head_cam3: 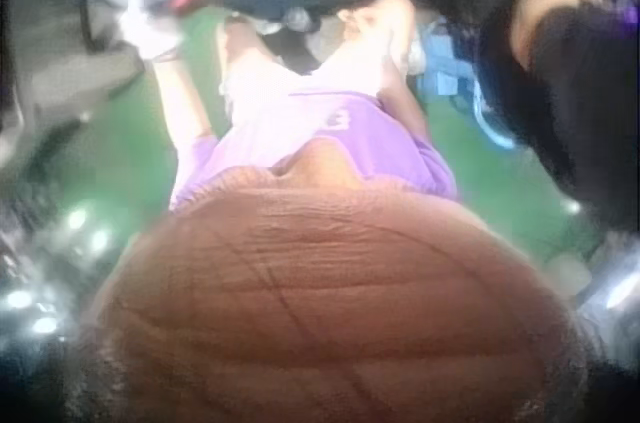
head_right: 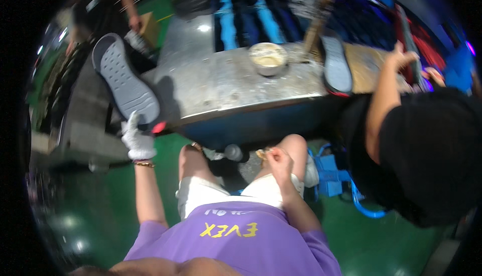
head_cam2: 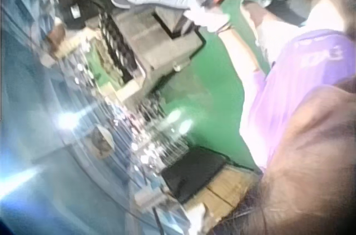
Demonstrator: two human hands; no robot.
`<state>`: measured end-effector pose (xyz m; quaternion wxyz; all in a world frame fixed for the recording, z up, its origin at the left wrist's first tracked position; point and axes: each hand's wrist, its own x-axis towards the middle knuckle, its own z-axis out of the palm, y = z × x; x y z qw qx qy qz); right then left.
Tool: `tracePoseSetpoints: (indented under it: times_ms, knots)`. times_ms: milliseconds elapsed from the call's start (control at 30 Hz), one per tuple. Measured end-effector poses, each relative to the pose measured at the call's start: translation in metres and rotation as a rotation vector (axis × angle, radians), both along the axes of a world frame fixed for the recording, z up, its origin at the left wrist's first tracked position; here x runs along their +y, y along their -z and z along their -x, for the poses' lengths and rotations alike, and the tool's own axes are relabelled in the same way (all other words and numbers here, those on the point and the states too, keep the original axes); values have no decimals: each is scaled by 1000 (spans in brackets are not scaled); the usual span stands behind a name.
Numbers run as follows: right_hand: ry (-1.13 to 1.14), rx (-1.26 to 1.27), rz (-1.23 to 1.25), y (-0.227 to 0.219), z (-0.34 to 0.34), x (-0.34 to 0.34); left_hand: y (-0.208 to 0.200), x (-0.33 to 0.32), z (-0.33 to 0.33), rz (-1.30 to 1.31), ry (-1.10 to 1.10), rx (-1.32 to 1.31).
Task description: The person applies glue to the edges of shoe soles using a small brush. They repeatedly dip the brush into a container of adhesive and carefully coat the perimeter of each sole before placing it on the table.
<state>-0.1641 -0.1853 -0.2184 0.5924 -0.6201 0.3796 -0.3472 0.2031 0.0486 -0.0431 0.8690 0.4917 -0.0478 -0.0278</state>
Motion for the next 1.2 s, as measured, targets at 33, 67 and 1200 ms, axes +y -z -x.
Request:
tracePoseSetpoints:
  times_ms: [33, 67, 1200]
  knots:
    - [-3, -19, 11, -3, 2, -1, -5, -2, 18, 49, 54, 10]
    - [-3, -35, 22, -7, 1, -2, -10, -11, 39, 100, 111, 20]
    - [-159, 239, 1194, -230, -58, 65, -45, -46, 213, -283, 112, -100]
